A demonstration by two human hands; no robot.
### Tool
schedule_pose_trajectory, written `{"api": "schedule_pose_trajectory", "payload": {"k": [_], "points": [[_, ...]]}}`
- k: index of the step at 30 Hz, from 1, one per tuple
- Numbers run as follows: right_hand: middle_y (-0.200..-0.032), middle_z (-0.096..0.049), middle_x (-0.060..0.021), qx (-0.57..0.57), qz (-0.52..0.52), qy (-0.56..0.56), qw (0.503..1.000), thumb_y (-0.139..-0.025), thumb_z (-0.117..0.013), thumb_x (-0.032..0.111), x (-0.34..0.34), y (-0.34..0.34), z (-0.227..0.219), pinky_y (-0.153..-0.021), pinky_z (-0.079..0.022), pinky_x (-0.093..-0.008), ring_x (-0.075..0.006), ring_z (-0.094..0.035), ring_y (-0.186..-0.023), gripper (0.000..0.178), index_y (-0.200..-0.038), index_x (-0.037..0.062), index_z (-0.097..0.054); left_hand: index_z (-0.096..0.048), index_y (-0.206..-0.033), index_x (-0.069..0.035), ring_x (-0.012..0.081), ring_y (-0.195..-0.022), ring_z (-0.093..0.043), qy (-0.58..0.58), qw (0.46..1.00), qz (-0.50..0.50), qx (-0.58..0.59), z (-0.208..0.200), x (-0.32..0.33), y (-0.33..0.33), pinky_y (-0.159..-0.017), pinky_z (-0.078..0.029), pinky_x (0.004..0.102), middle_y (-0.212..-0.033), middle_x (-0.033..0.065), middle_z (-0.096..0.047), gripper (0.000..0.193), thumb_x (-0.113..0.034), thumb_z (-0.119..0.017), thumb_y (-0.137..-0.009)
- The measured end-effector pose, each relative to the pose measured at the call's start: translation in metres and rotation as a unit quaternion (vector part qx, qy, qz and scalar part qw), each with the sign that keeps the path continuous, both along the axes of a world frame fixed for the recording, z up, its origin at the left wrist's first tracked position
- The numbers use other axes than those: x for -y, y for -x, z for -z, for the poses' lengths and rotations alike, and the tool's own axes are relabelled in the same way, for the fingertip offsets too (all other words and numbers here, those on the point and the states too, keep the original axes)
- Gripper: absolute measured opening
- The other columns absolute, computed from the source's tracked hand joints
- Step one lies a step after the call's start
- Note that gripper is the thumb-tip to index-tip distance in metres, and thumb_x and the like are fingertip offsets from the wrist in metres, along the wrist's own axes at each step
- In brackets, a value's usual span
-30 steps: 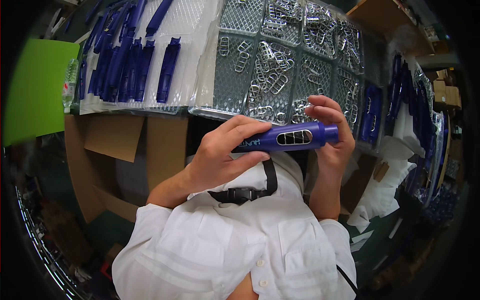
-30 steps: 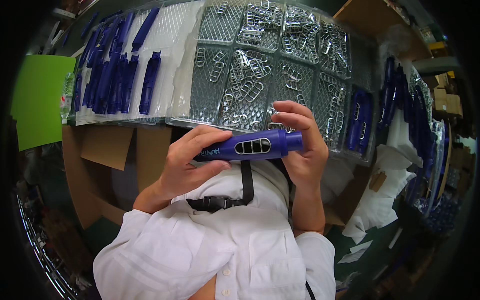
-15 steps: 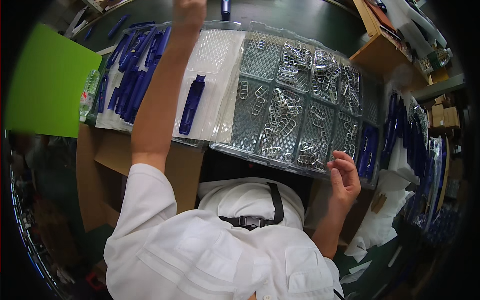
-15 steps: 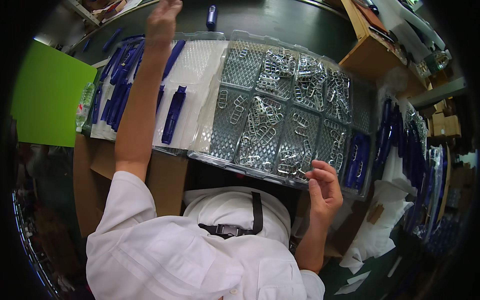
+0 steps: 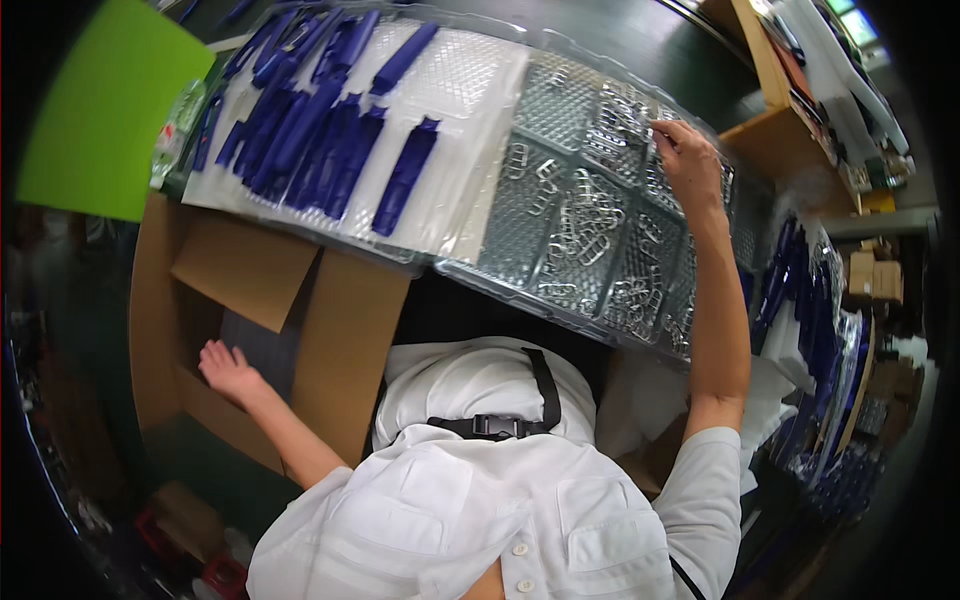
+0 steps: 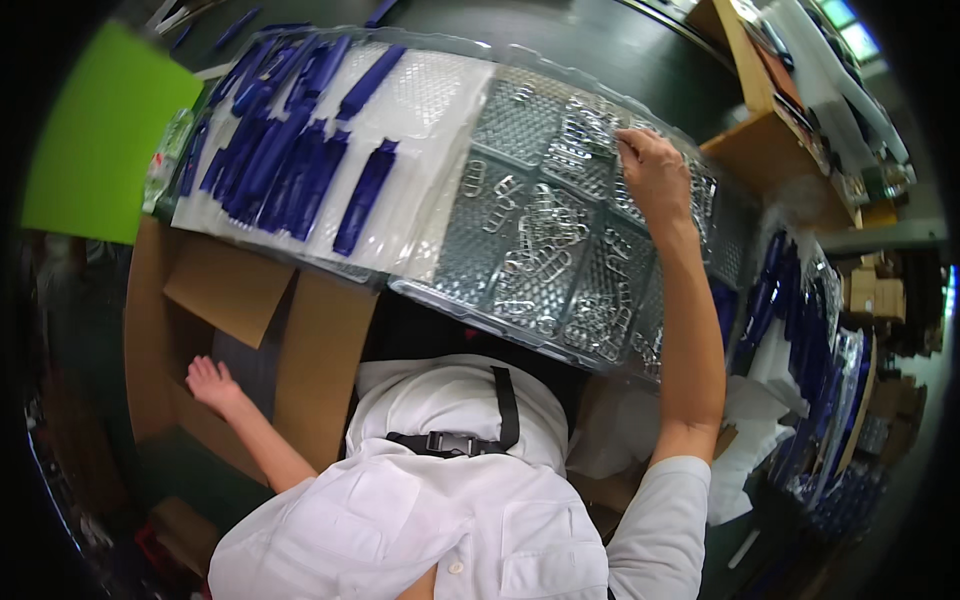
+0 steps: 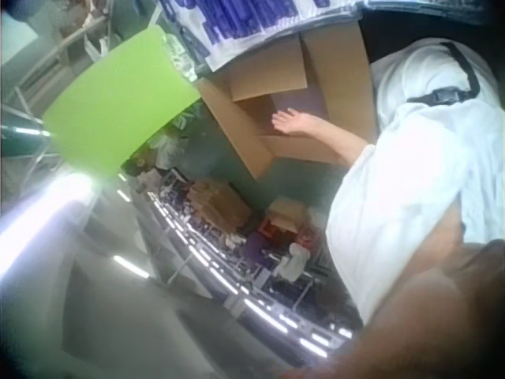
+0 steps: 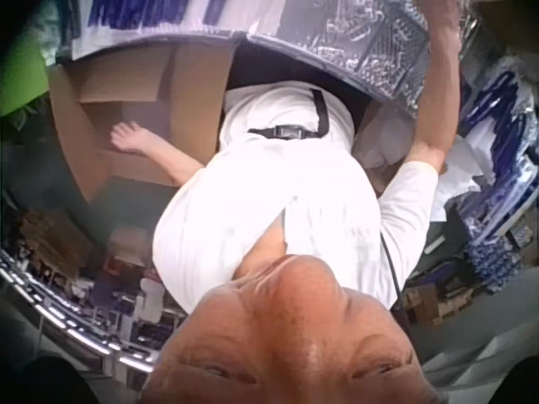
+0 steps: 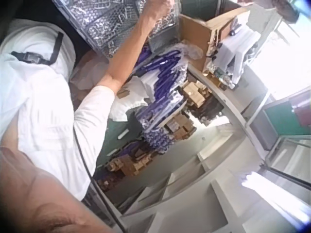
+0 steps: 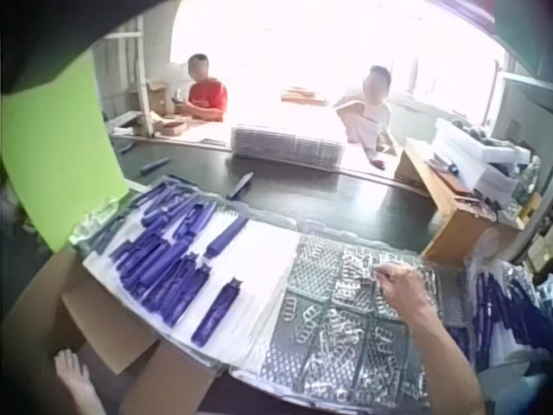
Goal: The recorder is assembling small plastic components, inserting metal clips into plastic housings.
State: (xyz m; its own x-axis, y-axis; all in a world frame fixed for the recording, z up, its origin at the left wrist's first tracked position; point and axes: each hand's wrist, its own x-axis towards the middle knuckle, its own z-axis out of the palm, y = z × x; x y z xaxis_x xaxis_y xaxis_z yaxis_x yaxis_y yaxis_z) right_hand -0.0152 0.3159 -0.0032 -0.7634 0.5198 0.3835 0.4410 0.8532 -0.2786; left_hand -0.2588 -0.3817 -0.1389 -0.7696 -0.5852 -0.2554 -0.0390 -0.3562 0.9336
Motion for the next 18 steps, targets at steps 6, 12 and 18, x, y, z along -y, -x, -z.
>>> {"api": "schedule_pose_trajectory", "payload": {"k": [6,12,18], "points": [[-0.109,-0.076,-0.0119,0.116,0.028,-0.002,0.993,-0.095,-0.068,0.022,-0.024,0.030,0.029,-0.090,-0.054,-0.0411,-0.0300,-0.072,-0.103,0.030,-0.124,0.0129,-0.073,-0.044,-0.151,-0.006,0.0331,-0.136,-0.050,-0.206,0.946,0.247,0.030,0.046,-0.046,0.033,-0.111,-0.040,0.0504,-0.147,0.0139,-0.054,0.077,-0.066,-0.026,-0.106],[-0.111,-0.076,-0.0117,0.067,0.003,0.085,0.994,-0.097,-0.069,0.016,-0.040,0.015,0.056,-0.091,-0.054,-0.0327,-0.0212,-0.072,-0.099,0.029,-0.123,0.0034,-0.071,-0.046,-0.153,-0.006,0.0287,-0.134,-0.057,-0.085,0.891,0.445,-0.013,-0.033,-0.077,0.122,-0.108,-0.042,0.0463,-0.149,0.0126,-0.058,0.072,-0.059,-0.037,-0.106],[-0.111,-0.072,-0.0038,-0.077,0.002,0.284,0.956,-0.103,-0.066,0.019,-0.028,-0.048,0.028,-0.090,-0.052,-0.0265,-0.0128,-0.067,-0.103,0.027,-0.122,-0.0001,-0.069,-0.062,-0.138,-0.006,0.0282,-0.118,-0.067,0.329,0.846,0.419,0.029,0.058,-0.021,0.227,-0.104,-0.047,0.0418,-0.126,0.0139,-0.072,0.040,-0.020,-0.055,-0.101]]}}
